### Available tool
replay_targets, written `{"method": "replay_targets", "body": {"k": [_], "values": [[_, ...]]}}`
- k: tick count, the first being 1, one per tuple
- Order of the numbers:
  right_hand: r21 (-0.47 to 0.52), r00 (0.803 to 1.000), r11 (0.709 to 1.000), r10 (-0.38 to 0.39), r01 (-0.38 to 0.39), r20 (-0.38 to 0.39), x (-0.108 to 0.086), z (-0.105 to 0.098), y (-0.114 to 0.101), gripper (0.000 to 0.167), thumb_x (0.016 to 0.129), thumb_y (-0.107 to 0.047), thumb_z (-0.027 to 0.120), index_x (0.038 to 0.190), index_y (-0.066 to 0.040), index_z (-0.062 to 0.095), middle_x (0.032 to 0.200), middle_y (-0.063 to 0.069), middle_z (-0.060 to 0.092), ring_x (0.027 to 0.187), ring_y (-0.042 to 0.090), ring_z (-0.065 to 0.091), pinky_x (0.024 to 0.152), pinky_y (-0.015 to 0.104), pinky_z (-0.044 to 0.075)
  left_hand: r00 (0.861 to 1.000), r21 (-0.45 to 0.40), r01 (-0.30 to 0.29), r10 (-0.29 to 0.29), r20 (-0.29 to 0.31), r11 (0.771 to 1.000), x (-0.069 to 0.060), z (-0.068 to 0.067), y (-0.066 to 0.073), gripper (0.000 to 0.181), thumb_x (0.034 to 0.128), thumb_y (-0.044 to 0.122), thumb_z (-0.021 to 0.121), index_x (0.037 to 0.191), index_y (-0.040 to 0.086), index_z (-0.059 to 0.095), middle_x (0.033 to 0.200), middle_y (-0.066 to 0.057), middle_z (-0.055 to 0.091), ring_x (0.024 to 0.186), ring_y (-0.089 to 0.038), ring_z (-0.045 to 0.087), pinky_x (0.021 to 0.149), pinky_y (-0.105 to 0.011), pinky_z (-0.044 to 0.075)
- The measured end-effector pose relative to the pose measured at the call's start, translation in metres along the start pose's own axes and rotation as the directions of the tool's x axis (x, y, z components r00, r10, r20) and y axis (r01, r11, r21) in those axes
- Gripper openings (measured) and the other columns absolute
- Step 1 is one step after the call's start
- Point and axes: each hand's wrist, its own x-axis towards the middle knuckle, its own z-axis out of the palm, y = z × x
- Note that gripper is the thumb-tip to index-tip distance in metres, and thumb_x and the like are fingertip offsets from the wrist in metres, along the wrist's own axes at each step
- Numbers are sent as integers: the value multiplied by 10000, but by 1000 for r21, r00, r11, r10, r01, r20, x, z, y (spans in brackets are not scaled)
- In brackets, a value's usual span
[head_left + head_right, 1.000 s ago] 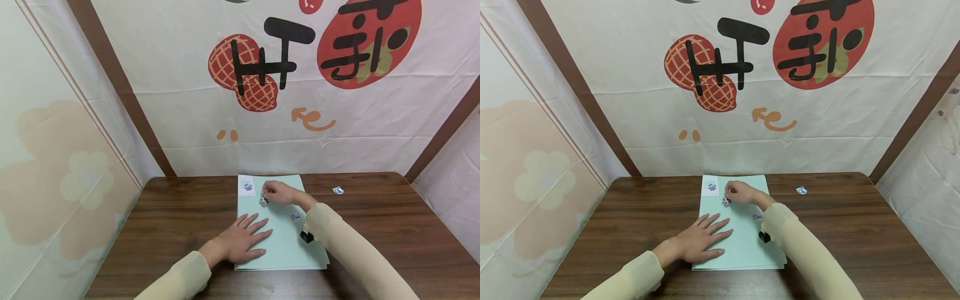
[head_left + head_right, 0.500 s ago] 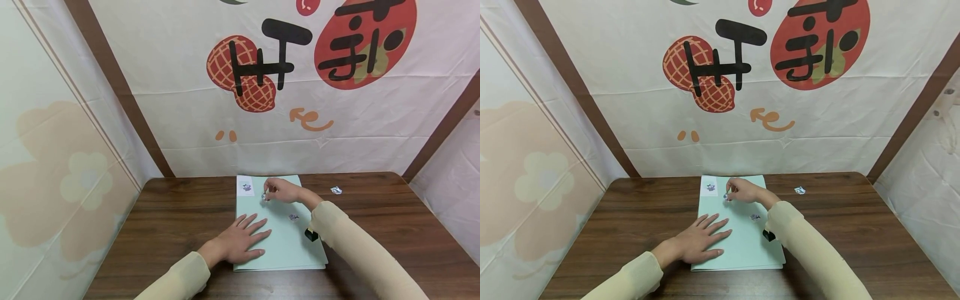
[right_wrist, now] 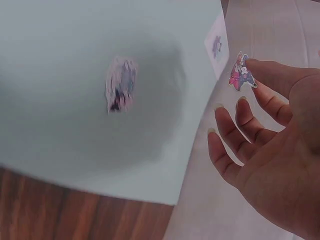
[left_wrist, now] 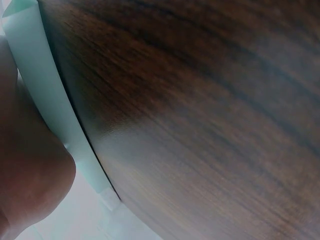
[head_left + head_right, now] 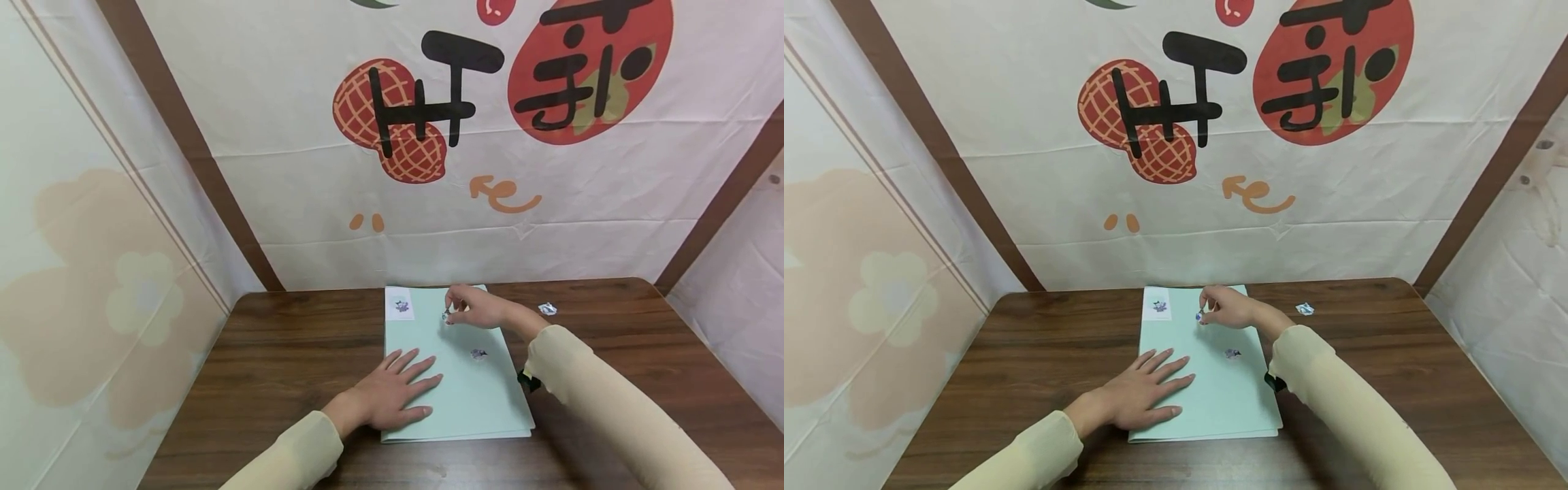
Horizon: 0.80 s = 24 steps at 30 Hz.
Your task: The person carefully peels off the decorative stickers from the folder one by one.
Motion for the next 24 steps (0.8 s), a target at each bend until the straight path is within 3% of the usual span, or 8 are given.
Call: {"method": "replay_targets", "body": {"k": [6,16,19,24], "values": [[8,1000,1000,21,-21,-13,-12,-11,0,188,979,-125,703,1092,-41,578,1020,76,583,984,220,586,846,388,486,1000,4,-5,5,-10,1000,-1,-1,0,642,1061,648,234,1635,362,243,1724,35,126,1586,-295,62,1256,-544,87],[-1,1000,1000,14,-14,-25,-29,-18,9,236,954,-111,728,1100,-16,569,1029,139,579,1015,289,596,889,454,490,1000,7,-12,12,-10,1000,2,5,-1,649,1056,662,205,1637,373,221,1727,47,102,1589,-282,42,1257,-545,78],[-5,999,999,39,-39,-30,-34,-22,11,234,951,-115,728,1096,-24,570,1018,143,573,1016,307,577,854,438,480,1000,3,-6,6,-3,1000,2,3,-1,650,1055,663,204,1637,373,222,1727,46,101,1589,-281,39,1258,-542,68],[6,997,998,58,-57,-50,-44,-29,18,231,947,-92,727,1093,-20,563,953,168,534,861,266,518,710,336,427,1000,3,1,-1,-3,1000,0,-2,1,640,1063,640,254,1636,354,248,1723,24,135,1584,-304,77,1254,-546,95]]}}
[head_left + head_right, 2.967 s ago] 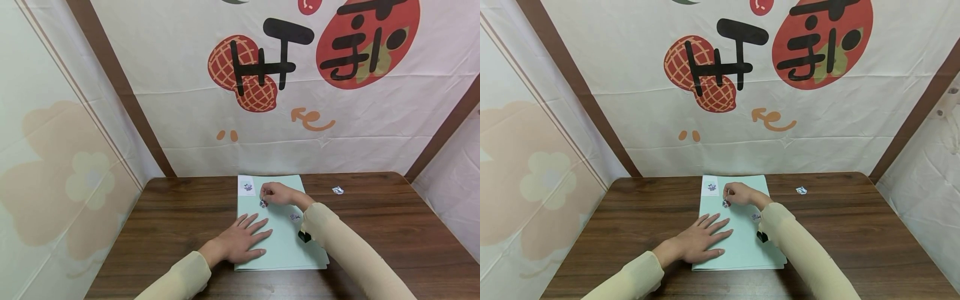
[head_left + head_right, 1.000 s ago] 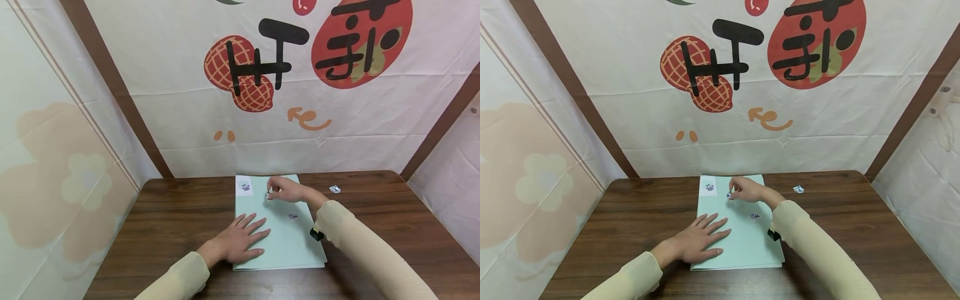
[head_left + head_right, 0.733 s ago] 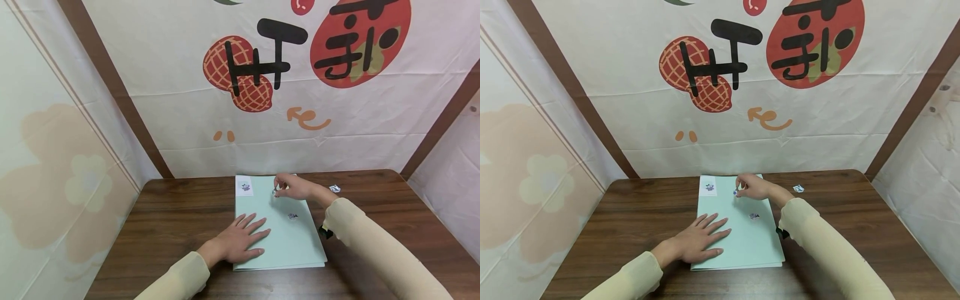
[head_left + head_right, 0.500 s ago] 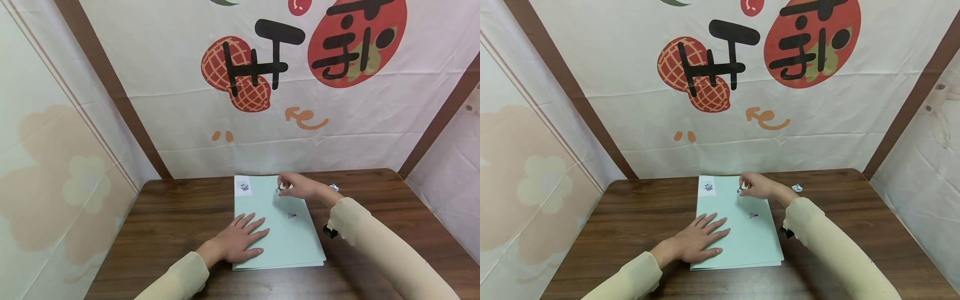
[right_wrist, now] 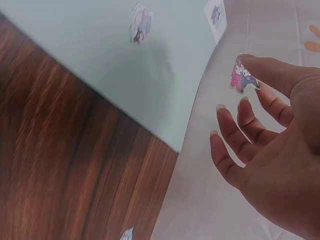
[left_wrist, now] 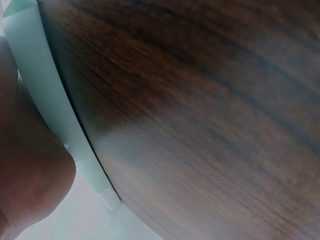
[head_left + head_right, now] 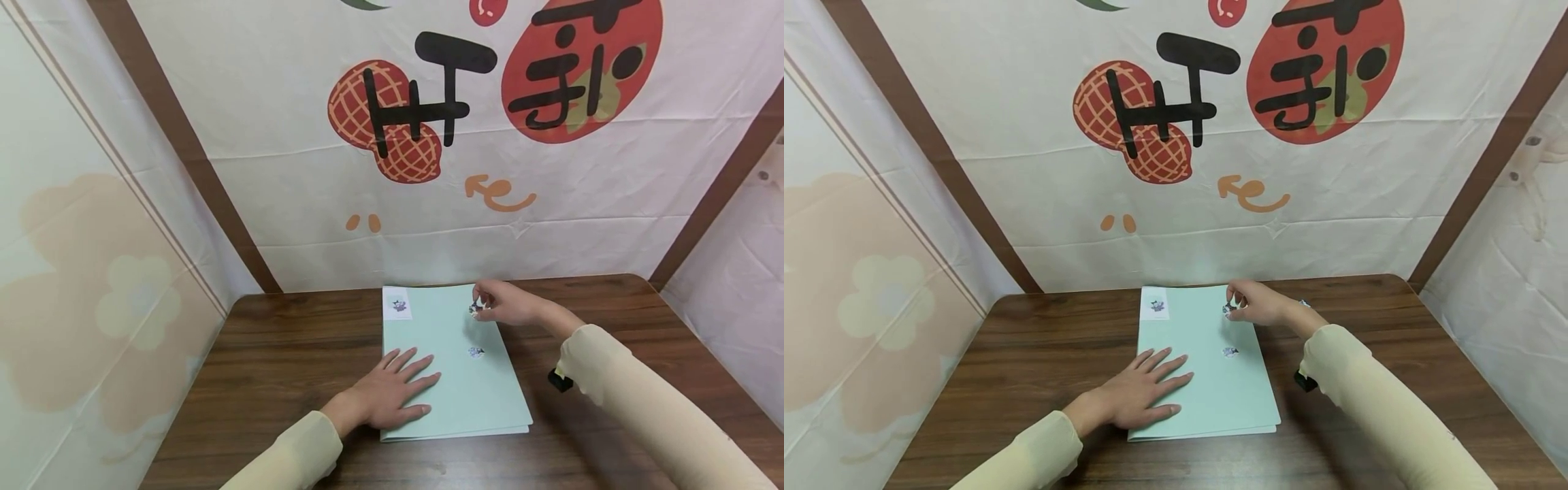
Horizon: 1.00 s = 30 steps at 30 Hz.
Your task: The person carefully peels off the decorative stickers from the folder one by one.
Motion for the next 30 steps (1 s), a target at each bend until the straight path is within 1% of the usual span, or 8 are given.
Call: {"method": "replay_targets", "body": {"k": [2,5,11,14,18,22,25,30], "values": [[2,1000,1000,-9,9,-12,-4,-3,5,242,939,-81,733,1088,-13,554,934,176,522,831,260,497,688,321,412,1000,-5,-2,2,-1,1000,0,-1,0,638,1066,628,271,1636,343,253,1722,13,145,1582,-313,85,1252,-550,101],[-6,999,1000,-7,7,-31,-11,-7,12,244,937,-75,738,1078,-13,548,918,164,522,846,268,498,698,315,410,1000,-6,-4,4,-8,1000,-1,0,0,632,1068,623,272,1635,344,255,1721,13,146,1583,-310,81,1253,-551,97],[-13,998,1000,27,-27,-48,-27,-17,26,216,954,-71,718,1068,-14,543,911,158,530,833,251,493,695,328,421,999,5,-18,18,-43,1000,0,7,-3,633,1068,629,254,1635,348,254,1722,16,141,1584,-309,75,1251,-562,95],[-23,998,999,36,-37,-59,-35,-22,33,221,952,-71,722,1061,-18,537,914,148,526,836,245,489,695,317,419,999,4,-11,11,-37,1000,-1,4,-1,627,1070,618,269,1633,344,262,1720,16,150,1583,-307,85,1252,-556,103],[-54,997,998,24,-29,-77,-45,-27,39,224,951,-88,729,1052,-26,539,917,127,539,849,268,505,701,309,417,999,5,-8,9,-34,1000,-1,4,0,624,1072,611,278,1634,342,261,1721,15,148,1583,-308,84,1252,-557,104],[-72,996,997,16,-22,-89,-53,-32,45,229,950,-108,736,1046,-25,544,921,117,560,862,286,525,705,302,420,999,8,-18,18,-51,1000,0,7,-2,626,1070,618,273,1634,348,258,1721,19,145,1584,-306,81,1249,-564,108],[-73,995,997,23,-30,-93,-57,-34,50,232,948,-108,737,1044,-14,548,922,112,573,856,256,531,705,302,431,999,3,-19,19,-50,1000,0,6,-2,625,1069,617,281,1632,348,265,1721,19,149,1584,-306,80,1248,-566,110],[-64,994,995,67,-73,-92,-63,-35,58,218,954,-101,726,1039,-16,544,913,98,568,832,204,518,698,308,434,999,3,-19,19,-51,1000,-1,5,-2,625,1068,620,278,1630,347,273,1720,18,152,1584,-307,80,1248,-566,111]]}}
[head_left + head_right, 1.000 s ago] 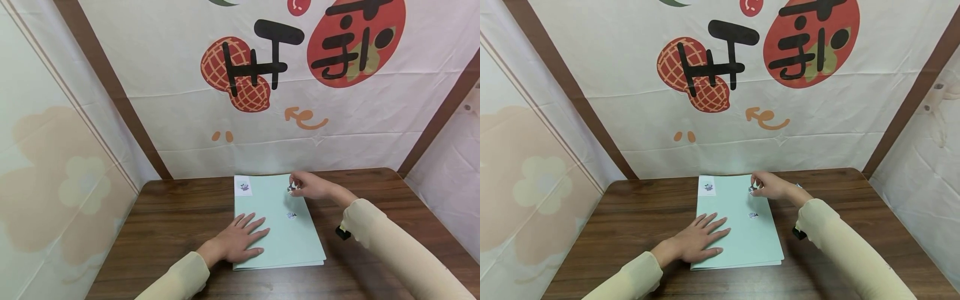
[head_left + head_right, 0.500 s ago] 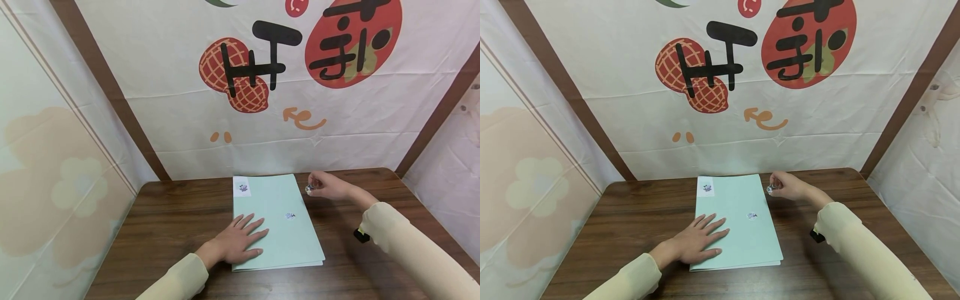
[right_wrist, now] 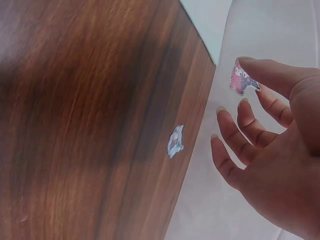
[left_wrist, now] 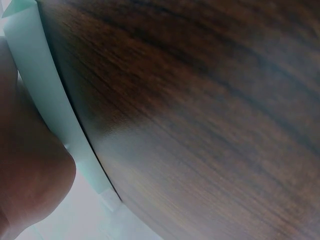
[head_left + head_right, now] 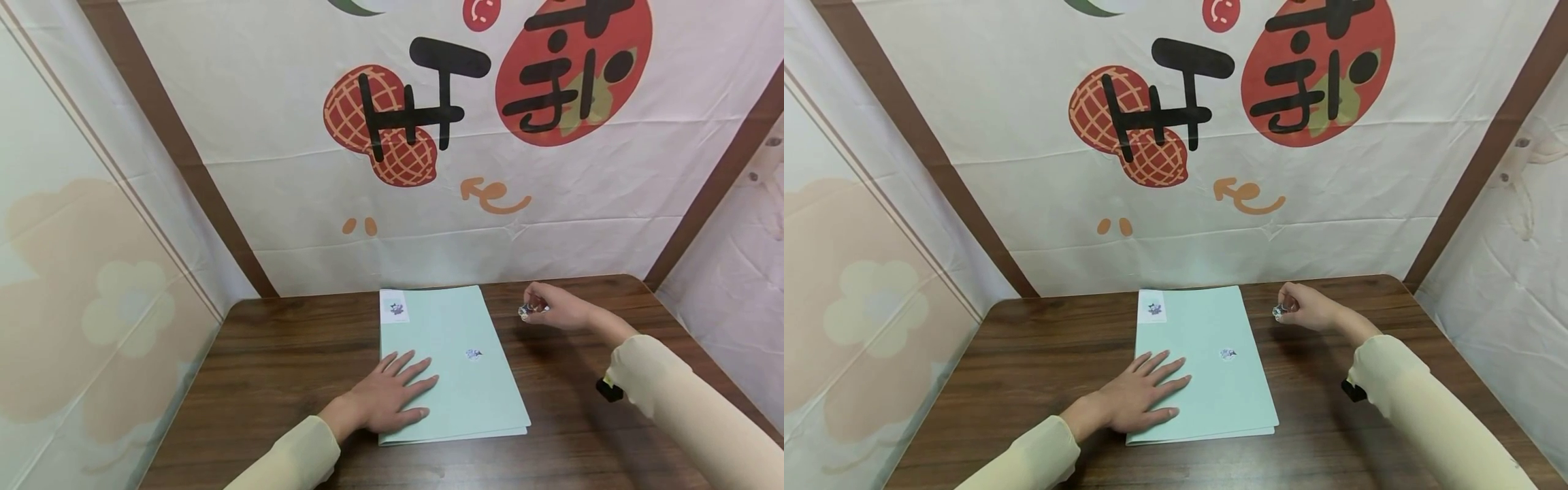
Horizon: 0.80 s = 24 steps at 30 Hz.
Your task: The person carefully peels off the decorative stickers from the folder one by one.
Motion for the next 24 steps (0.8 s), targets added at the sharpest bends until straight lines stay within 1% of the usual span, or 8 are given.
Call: {"method": "replay_targets", "body": {"k": [4,11,18,22,24], "values": [[10,999,999,37,-37,10,-4,0,5,217,958,-99,721,1038,-20,536,894,74,546,813,199,505,679,299,427,1000,-6,-3,3,0,1000,-1,1,0,628,1067,626,269,1630,347,274,1720,17,153,1583,-309,82,1249,-562,110],[29,1000,999,29,-29,9,-8,-1,9,241,949,-111,734,1030,-5,533,890,65,562,797,184,523,662,276,440,1000,-15,-4,4,-3,1000,-1,2,0,638,1064,637,249,1632,348,266,1721,16,151,1583,-312,85,1249,-566,107],[0,999,999,52,-52,6,-9,-2,15,255,949,-114,738,1050,-3,532,931,76,581,835,188,533,701,287,458,1000,16,-2,3,-4,1000,1,-1,1,633,1069,627,240,1633,340,267,1718,13,161,1581,-308,101,1250,-557,117],[7,998,998,68,-68,16,-11,0,14,257,951,-109,734,1063,5,534,921,78,584,826,185,536,694,294,462,1000,17,-11,11,-1,1000,0,-3,2,632,1072,619,255,1630,324,283,1713,-7,186,1575,-325,128,1245,-564,134],[14,997,997,76,-76,27,-12,2,14,259,954,-114,732,1071,3,532,923,76,593,827,183,545,692,295,467,1000,8,-9,9,4,1000,-1,-3,1,633,1071,619,265,1630,324,284,1714,-9,183,1576,-327,120,1245,-566,128]]}}
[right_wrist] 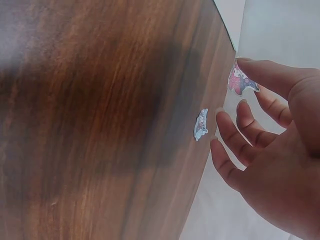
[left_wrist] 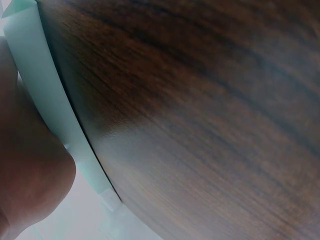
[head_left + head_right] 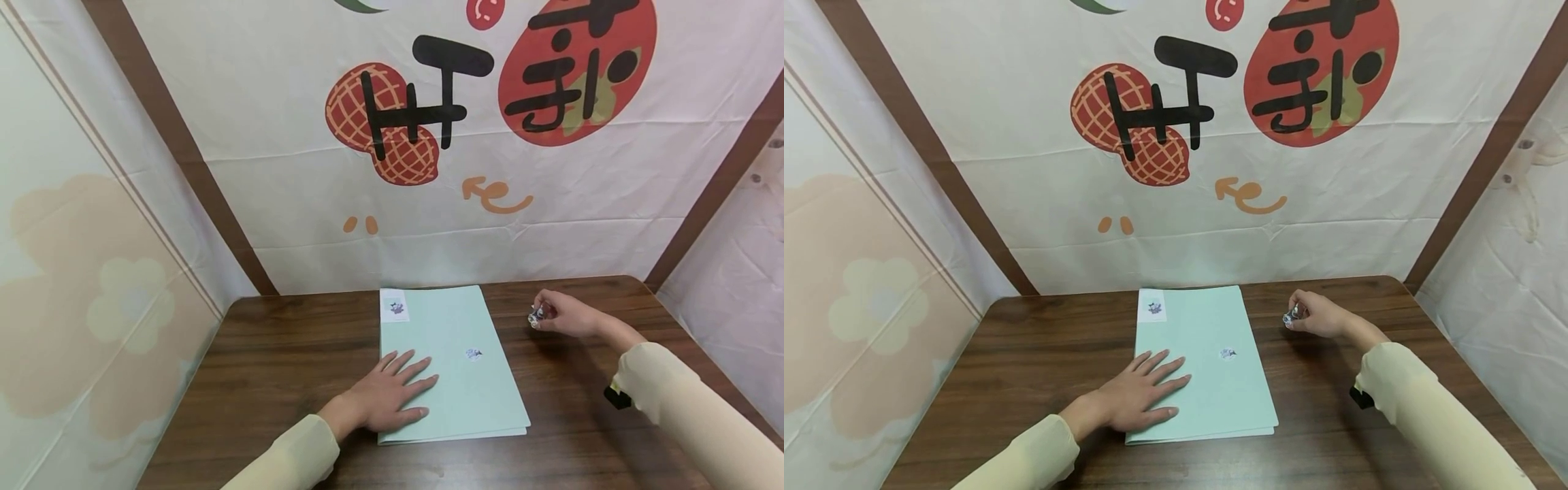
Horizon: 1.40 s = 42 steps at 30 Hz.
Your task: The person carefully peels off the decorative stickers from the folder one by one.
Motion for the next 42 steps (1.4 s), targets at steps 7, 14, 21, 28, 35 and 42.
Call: {"method": "replay_targets", "body": {"k": [7,14,21,28,35,42], "values": [[8,1000,1000,-12,12,8,-2,7,2,254,949,-103,733,1060,-3,528,911,80,573,813,185,532,682,295,446,1000,-1,-2,2,-6,1000,0,0,0,627,1074,605,282,1631,318,284,1714,-10,181,1576,-329,116,1246,-570,124],[3,997,997,-79,79,19,-5,17,11,224,940,-75,731,1028,-15,534,858,61,552,745,171,512,638,275,420,999,11,27,-28,26,1000,0,-8,4,618,1075,593,294,1633,326,275,1716,7,171,1578,-313,119,1253,-544,121],[-8,998,998,-60,60,22,-8,22,10,232,920,-64,749,1011,-21,540,842,71,541,755,181,489,666,277,395,999,14,39,-40,25,999,-1,-10,6,616,1074,593,292,1630,329,282,1713,12,180,1578,-304,126,1255,-533,123],[-25,998,998,-65,65,11,-8,25,8,225,914,-50,755,995,-27,546,832,78,545,757,178,485,668,278,387,999,-4,43,-43,27,999,-2,-11,7,613,1075,588,298,1629,327,287,1714,12,177,1578,-305,120,1256,-535,111],[-46,995,994,-101,100,-19,-9,33,12,220,901,-27,761,975,-26,554,824,82,536,757,190,488,660,272,379,999,-31,24,-23,25,999,-2,-7,5,609,1079,582,302,1628,319,294,1712,-1,188,1577,-319,120,1251,-551,108],[-79,995,993,-89,86,-35,-9,36,14,233,901,-53,771,981,-44,553,846,58,529,776,183,492,682,273,384,1000,-30,7,-7,7,1000,-1,1,0,637,1069,624,263,1634,329,270,1719,3,161,1582,-318,86,1251,-563,89]]}}
